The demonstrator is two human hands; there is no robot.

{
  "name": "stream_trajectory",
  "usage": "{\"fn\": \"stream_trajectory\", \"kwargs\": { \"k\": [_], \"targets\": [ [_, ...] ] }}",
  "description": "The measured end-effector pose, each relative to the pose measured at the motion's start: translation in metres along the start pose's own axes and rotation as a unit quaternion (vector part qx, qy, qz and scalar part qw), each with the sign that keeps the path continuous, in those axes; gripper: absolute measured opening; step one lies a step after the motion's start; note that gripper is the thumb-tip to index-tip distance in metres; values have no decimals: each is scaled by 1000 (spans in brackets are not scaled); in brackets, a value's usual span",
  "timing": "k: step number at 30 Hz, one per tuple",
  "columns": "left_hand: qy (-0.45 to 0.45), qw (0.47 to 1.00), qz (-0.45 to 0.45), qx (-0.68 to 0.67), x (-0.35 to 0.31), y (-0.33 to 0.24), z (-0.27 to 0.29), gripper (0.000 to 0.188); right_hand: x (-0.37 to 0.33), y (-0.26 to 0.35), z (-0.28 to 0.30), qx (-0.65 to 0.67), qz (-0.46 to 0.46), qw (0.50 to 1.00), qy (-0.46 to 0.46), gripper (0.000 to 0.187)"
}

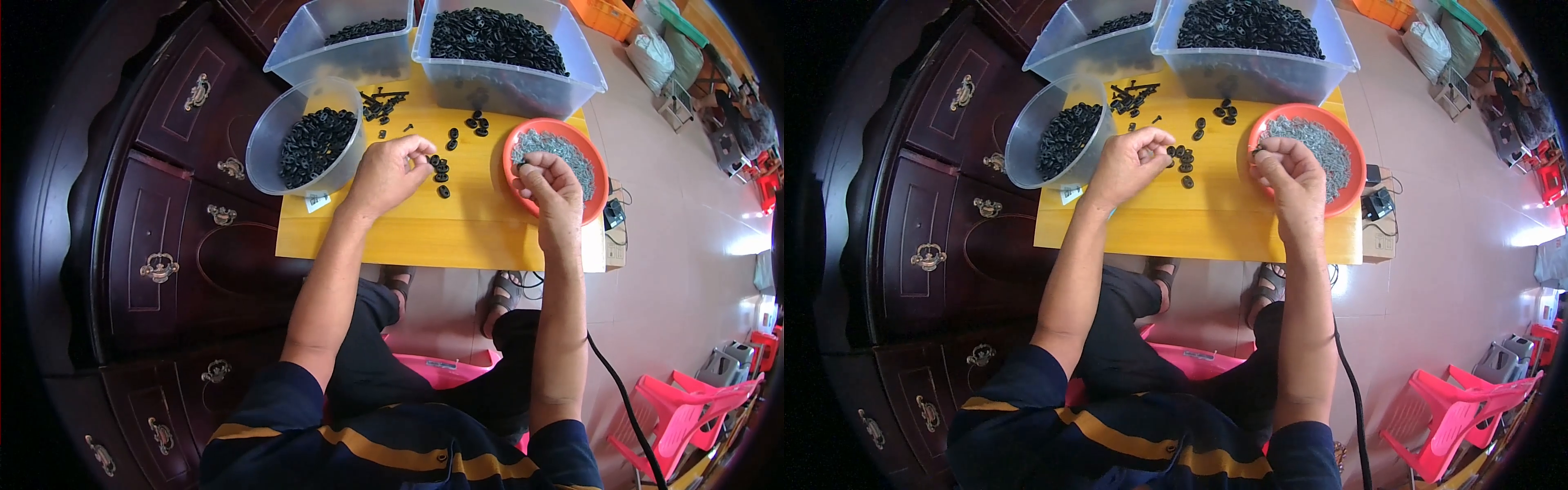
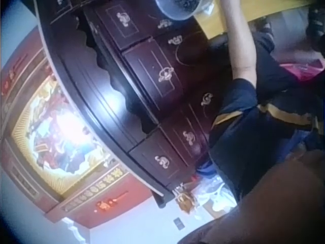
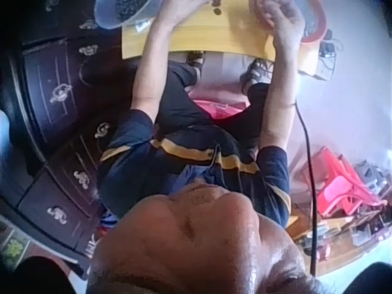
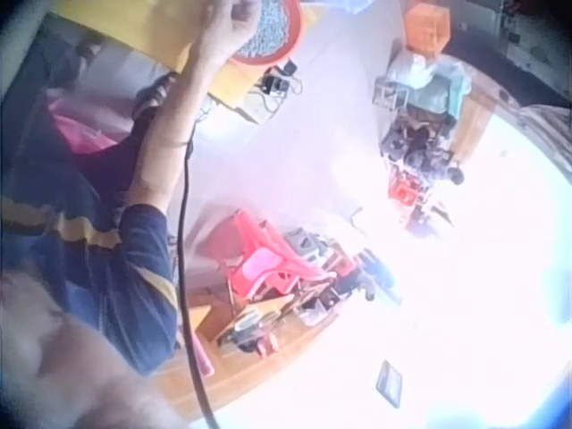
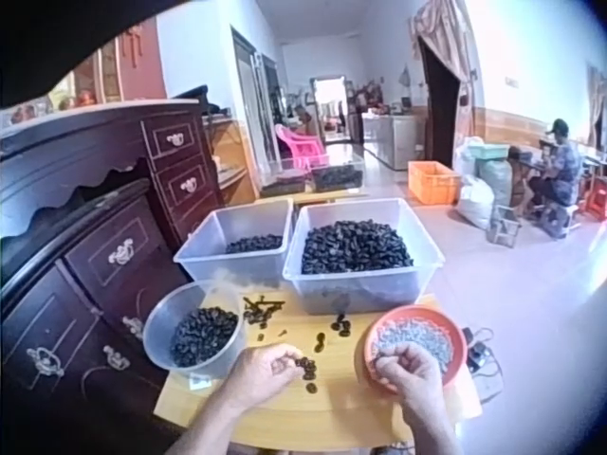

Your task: The person assembles small black plastic components by hand, inserting metal inserts into them.

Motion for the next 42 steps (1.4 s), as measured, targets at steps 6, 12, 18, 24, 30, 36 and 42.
{"fn": "stream_trajectory", "kwargs": {
  "k": [6,12,18,24,30,36,42],
  "targets": [
    [5,987,-87,138,-8,9,-11,14,4,3,7,10,4,999,-45,18],
    [17,977,-129,167,-9,8,-30,12,5,0,8,3,5,999,-37,18],
    [14,977,-101,187,-8,7,-29,10,4,2,9,7,-3,999,-32,18],
    [29,977,-103,186,-8,8,-34,12,1,2,6,20,-5,999,-25,16],
    [12,978,-80,192,-5,9,-36,12,1,-3,5,16,-12,1000,-13,16],
    [6,973,-95,209,-2,10,-40,9,-3,-4,-4,24,-14,1000,1,15],
    [-112,985,-45,-127,7,2,-11,5,-4,-6,-8,20,-27,999,8,15]
  ]
}}
Point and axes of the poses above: each hand's wrist, its own x-axis towards the middle knuckle, its own z-axis out of the back of the hand, y = z × x, the point moved 4 cm from there along x, towards the middle knuckle, and after that the axes turned 10 degrees about -y, right-handed, at the moved point
